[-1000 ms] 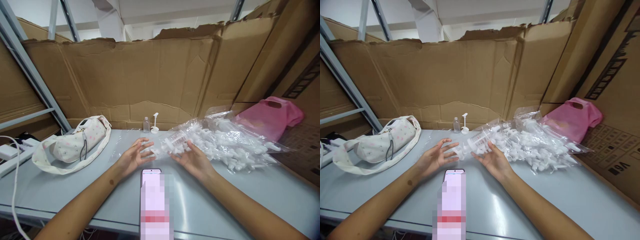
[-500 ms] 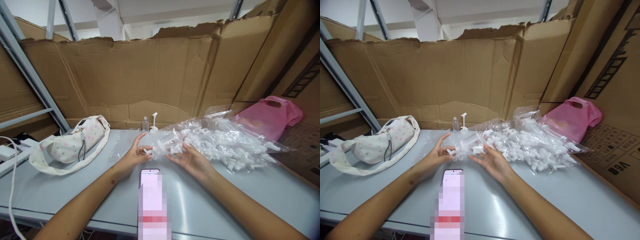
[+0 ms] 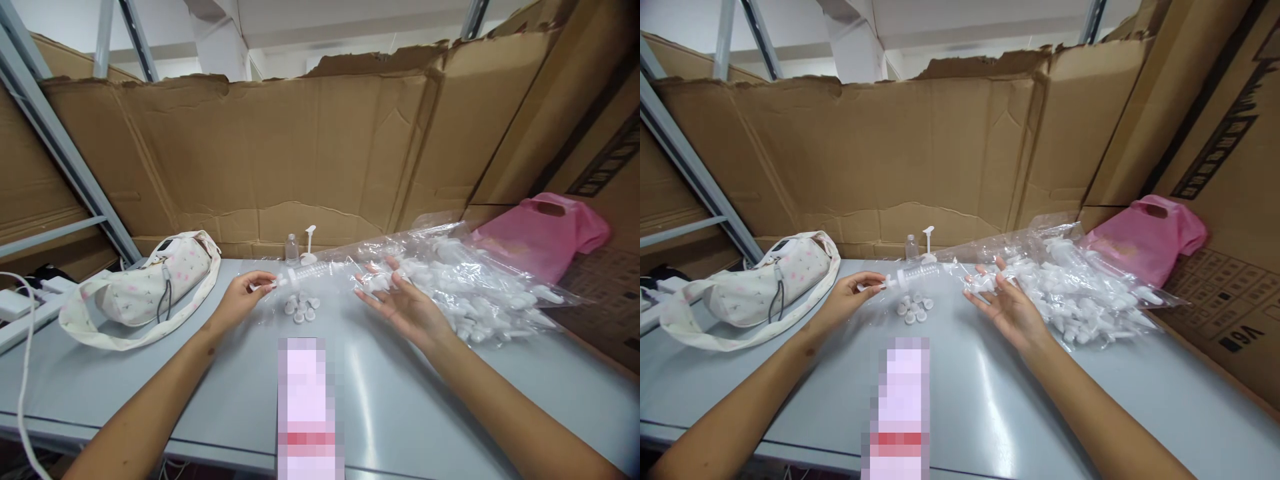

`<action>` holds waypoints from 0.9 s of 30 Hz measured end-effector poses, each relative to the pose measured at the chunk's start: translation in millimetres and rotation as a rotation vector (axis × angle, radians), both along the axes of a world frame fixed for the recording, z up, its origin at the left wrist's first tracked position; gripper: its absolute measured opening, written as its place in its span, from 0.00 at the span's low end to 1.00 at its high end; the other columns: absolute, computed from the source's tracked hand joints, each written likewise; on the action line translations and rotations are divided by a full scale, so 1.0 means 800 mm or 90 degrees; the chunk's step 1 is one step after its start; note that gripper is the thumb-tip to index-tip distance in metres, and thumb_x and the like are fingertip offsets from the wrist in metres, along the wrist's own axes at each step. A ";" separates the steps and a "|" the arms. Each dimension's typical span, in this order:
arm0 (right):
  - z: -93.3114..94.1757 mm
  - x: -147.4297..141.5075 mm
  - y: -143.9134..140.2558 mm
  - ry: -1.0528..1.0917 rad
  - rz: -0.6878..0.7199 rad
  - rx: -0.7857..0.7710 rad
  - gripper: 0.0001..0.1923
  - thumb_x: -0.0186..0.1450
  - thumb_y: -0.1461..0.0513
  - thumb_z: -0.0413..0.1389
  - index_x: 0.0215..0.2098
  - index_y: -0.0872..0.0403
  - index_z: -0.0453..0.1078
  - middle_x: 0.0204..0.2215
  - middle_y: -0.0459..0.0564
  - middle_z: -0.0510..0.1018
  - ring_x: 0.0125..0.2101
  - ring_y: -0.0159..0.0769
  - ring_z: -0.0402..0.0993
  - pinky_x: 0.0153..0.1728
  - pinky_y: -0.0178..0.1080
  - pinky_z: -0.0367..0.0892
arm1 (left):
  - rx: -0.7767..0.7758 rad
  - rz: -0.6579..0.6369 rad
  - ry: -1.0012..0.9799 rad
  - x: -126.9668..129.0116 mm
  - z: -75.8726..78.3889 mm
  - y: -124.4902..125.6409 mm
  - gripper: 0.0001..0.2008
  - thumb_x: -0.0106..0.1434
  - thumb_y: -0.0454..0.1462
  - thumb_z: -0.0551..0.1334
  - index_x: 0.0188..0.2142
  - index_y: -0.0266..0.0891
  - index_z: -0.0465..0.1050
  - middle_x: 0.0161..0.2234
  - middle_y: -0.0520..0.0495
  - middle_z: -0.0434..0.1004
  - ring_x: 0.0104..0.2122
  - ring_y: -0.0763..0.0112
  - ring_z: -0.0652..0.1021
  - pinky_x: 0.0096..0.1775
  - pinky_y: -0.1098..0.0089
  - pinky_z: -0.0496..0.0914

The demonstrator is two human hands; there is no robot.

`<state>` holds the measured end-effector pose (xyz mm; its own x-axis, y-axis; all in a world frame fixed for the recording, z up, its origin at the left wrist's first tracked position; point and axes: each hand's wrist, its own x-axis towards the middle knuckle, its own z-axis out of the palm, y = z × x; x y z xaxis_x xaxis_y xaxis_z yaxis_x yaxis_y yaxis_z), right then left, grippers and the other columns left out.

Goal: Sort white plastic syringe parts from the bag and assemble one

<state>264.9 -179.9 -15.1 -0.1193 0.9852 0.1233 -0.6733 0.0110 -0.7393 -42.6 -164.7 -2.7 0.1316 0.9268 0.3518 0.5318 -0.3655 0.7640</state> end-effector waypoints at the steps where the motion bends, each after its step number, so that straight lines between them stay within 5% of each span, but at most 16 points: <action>1: 0.002 0.002 0.000 0.008 -0.013 0.001 0.19 0.58 0.62 0.61 0.45 0.40 0.65 0.41 0.40 0.76 0.38 0.35 0.76 0.53 0.55 0.64 | 0.018 0.027 0.013 -0.003 0.000 0.001 0.13 0.57 0.43 0.59 0.39 0.40 0.75 0.38 0.46 0.78 0.35 0.66 0.74 0.33 0.70 0.64; 9: 0.017 0.019 0.003 0.034 -0.105 -0.002 0.18 0.58 0.64 0.59 0.45 0.41 0.66 0.42 0.42 0.77 0.33 0.33 0.77 0.50 0.53 0.68 | 0.057 0.141 0.111 -0.015 -0.014 0.010 0.11 0.59 0.39 0.55 0.39 0.44 0.74 0.40 0.50 0.78 0.35 0.66 0.75 0.38 0.68 0.65; 15: 0.028 0.020 -0.006 0.046 -0.089 0.040 0.15 0.59 0.64 0.59 0.42 0.40 0.68 0.34 0.38 0.77 0.37 0.34 0.76 0.52 0.51 0.66 | 0.030 0.126 0.135 -0.009 -0.027 0.030 0.15 0.58 0.39 0.56 0.44 0.42 0.73 0.40 0.46 0.78 0.40 0.61 0.75 0.43 0.64 0.65; 22: 0.020 0.016 -0.006 0.015 -0.077 0.017 0.17 0.57 0.62 0.60 0.43 0.40 0.67 0.42 0.39 0.76 0.43 0.38 0.75 0.53 0.51 0.64 | -0.007 0.062 0.147 0.019 -0.037 0.063 0.14 0.56 0.37 0.58 0.42 0.40 0.74 0.37 0.46 0.79 0.38 0.63 0.75 0.43 0.65 0.66; 27: 0.017 0.014 -0.005 0.022 -0.074 0.014 0.18 0.58 0.62 0.60 0.44 0.40 0.67 0.38 0.39 0.77 0.36 0.34 0.77 0.51 0.49 0.67 | -0.027 0.022 0.159 0.036 -0.039 0.074 0.14 0.55 0.36 0.59 0.43 0.41 0.73 0.33 0.48 0.78 0.34 0.65 0.75 0.38 0.68 0.67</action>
<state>276.3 -184.1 -1.8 0.0004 0.9891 0.1474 -0.6920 0.1067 -0.7140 -13.6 -105.4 -34.2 0.1771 0.9457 0.2725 0.7180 -0.3135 0.6214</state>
